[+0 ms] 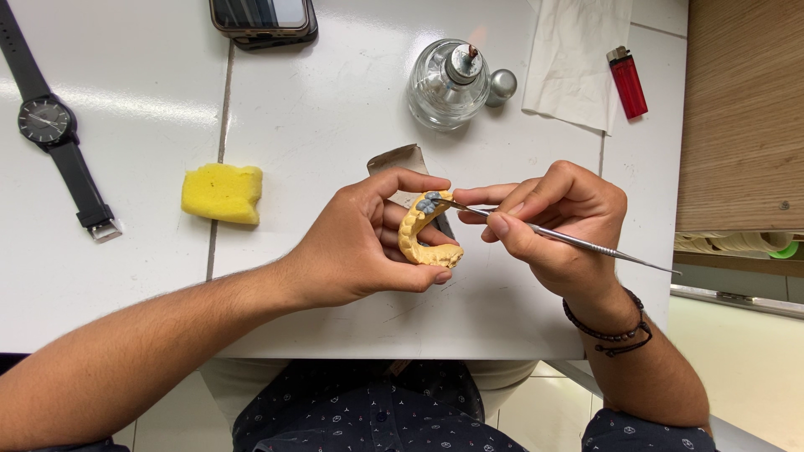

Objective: The person holds a dental model with a partial denture setup in one hand and uses a heated wax spatula to apply and shape blue wax on the teeth, repeatedly warming the instrument tip over a lit alcohol lamp and scooping wax from a small box. They rotate the model to work on different areas of the teeth throughout the episode.

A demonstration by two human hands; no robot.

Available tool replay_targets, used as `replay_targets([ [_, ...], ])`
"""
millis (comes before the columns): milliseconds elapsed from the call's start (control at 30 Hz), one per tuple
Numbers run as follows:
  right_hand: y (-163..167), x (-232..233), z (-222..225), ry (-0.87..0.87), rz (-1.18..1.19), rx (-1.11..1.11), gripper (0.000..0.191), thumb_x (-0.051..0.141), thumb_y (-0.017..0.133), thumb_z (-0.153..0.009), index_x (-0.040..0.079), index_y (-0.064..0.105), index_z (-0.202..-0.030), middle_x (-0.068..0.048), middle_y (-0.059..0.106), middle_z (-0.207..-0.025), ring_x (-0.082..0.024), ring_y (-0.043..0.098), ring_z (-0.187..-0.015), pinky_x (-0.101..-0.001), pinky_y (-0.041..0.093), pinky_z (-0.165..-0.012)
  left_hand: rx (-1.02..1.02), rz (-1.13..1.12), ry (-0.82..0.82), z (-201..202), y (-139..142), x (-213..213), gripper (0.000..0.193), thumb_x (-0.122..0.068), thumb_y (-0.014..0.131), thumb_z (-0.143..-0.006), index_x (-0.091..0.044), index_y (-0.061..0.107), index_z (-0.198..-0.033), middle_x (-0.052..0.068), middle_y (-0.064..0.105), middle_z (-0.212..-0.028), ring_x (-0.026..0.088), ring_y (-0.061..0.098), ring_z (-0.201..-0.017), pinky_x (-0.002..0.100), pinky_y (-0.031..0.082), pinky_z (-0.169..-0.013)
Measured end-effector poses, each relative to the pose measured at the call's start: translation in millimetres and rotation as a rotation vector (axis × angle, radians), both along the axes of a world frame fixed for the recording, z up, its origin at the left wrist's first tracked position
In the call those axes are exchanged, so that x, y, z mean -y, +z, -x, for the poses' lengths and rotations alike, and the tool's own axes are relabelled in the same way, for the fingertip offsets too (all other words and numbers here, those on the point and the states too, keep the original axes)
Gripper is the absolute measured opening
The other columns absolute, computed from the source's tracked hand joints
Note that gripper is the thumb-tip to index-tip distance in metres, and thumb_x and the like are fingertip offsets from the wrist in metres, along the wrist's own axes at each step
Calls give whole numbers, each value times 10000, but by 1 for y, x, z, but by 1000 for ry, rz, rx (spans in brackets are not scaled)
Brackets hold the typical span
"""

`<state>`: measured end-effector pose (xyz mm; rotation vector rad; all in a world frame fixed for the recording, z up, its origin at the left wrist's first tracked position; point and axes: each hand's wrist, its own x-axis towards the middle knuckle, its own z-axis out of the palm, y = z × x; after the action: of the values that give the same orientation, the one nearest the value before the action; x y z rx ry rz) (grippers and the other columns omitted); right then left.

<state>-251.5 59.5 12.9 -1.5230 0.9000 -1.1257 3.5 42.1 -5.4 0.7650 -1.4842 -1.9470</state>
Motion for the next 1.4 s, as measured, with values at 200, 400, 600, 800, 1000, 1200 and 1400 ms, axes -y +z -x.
replay_targets([
  [200,0,1,2,15,0,10,148,-42,683,-970,18,569,-897,-163,715,-759,-386,771,-1031,-460,691,-915,3,-8,1,0,1,-1,719,-82,828,-795,-32,457,-1409,121,797,-1025,136,788,-951,285,678,-884],
  [400,0,1,4,32,12,19,152,-25,679,-982,23,561,-899,-153,711,-749,-385,770,-1043,-456,692,-913,-4,-12,-1,0,2,0,718,-79,827,-797,-32,456,-1410,120,795,-1028,136,787,-954,286,677,-886],
  [600,-1,0,2,15,3,13,154,-26,692,-978,19,566,-902,-159,716,-775,-386,771,-1037,-460,693,-913,2,-16,2,-1,0,-1,727,-82,829,-795,-32,452,-1415,120,798,-1024,137,786,-947,285,678,-874],
  [800,-1,-1,0,2,13,-12,159,-35,707,-972,17,572,-907,-167,718,-759,-376,780,-995,-466,694,-916,8,5,2,-1,0,-1,732,-85,829,-796,-28,446,-1417,115,794,-1024,136,789,-950,282,682,-879],
  [1000,-1,0,0,4,14,-6,156,-41,695,-974,17,568,-905,-163,712,-802,-373,778,-1008,-470,697,-904,8,0,4,-1,0,-1,733,-85,829,-794,-27,445,-1415,116,794,-1025,137,789,-950,283,682,-879],
  [1200,0,2,0,13,19,14,147,-50,672,-988,15,563,-914,-161,705,-746,-369,777,-993,-482,700,-915,11,-9,2,-1,1,-1,739,-89,832,-790,-30,446,-1417,118,796,-1030,140,791,-957,285,678,-890],
  [1400,0,1,0,23,14,19,146,-28,674,-992,15,561,-909,-160,703,-742,-388,770,-1033,-478,698,-904,7,-10,1,-1,0,-1,739,-89,828,-792,-34,444,-1420,121,795,-1033,142,791,-958,285,677,-894],
])
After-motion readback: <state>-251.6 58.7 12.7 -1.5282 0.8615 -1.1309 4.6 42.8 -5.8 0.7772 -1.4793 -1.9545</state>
